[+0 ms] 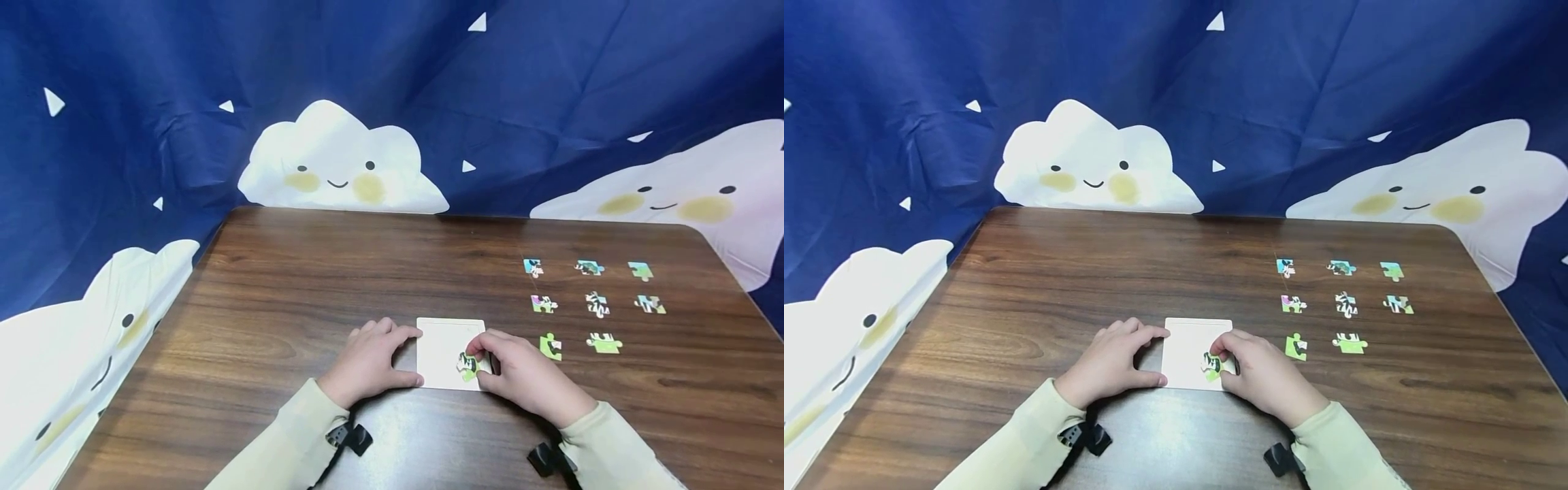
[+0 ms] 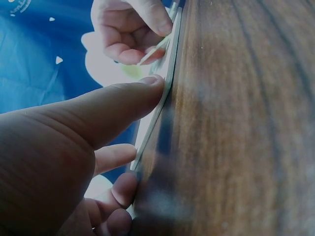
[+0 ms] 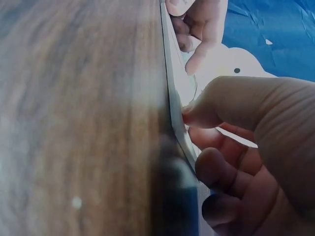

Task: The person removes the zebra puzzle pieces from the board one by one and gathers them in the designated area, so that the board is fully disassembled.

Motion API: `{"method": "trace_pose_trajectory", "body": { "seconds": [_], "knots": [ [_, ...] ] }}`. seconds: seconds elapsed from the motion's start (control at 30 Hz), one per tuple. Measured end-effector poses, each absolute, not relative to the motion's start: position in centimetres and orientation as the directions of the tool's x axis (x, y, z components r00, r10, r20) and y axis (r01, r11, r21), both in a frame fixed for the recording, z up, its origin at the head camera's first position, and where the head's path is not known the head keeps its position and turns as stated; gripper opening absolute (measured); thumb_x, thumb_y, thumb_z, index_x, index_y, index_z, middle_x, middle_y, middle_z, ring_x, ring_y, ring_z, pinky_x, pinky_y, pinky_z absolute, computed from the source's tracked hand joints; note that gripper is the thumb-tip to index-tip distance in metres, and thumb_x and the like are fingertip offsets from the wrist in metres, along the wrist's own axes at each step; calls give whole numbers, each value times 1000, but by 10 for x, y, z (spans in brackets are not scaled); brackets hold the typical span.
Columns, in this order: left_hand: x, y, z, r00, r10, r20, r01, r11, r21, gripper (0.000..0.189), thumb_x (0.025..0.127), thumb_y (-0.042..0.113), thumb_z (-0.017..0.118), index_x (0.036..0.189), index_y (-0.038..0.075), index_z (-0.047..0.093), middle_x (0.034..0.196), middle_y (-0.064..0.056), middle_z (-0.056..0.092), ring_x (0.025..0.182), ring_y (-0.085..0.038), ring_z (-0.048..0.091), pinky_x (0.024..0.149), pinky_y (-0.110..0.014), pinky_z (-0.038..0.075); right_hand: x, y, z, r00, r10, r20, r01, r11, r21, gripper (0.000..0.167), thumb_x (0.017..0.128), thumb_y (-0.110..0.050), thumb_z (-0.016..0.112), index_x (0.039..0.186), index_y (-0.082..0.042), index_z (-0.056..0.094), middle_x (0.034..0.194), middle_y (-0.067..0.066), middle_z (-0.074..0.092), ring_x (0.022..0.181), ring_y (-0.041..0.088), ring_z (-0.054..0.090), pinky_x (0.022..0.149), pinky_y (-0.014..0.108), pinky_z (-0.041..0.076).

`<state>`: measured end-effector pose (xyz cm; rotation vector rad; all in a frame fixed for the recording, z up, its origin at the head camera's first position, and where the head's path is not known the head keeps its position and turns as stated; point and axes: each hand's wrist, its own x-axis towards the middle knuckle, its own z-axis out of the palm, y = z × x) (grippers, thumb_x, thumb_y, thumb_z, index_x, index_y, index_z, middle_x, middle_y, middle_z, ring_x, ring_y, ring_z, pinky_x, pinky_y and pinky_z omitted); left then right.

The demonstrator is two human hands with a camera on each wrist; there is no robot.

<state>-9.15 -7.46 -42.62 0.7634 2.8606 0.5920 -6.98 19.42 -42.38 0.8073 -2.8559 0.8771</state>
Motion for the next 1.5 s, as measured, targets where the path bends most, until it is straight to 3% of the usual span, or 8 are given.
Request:
{"method": "trace_pose_trajectory", "body": {
  "seconds": [0.57,0.93,1.2,1.5],
  "knots": [
    [-91,-75,-427,-864,503,-22,452,796,403,71,74,56,81,137,30,60,102,6,56,87,-14,46,73,-31,34,-68,199,-426,-910,-393,135,-376,641,-669,24,76,-5,74,99,-14,73,82,-12,60,64,0,48,57,22,41],
    [-91,-75,-428,-864,503,-28,450,795,407,72,74,57,80,137,30,59,102,6,56,87,-13,45,74,-31,34,-65,221,-427,-920,-336,201,-366,555,-747,24,80,-4,79,102,-12,74,85,-7,65,62,1,48,55,21,41],
    [-92,-74,-429,-865,500,-24,450,797,403,72,74,57,80,137,30,60,98,7,54,84,-13,44,74,-31,34,-54,254,-427,-954,-232,193,-293,559,-776,28,81,-5,81,106,-14,72,65,-9,54,57,6,50,52,25,40],
    [-91,-74,-429,-867,497,-24,446,797,408,72,74,57,81,137,30,60,97,7,53,84,-13,44,74,-32,33,-46,288,-427,-940,-146,308,-336,549,-765,34,79,7,79,106,-11,72,73,-6,58,59,5,47,53,25,37]
  ]
}}
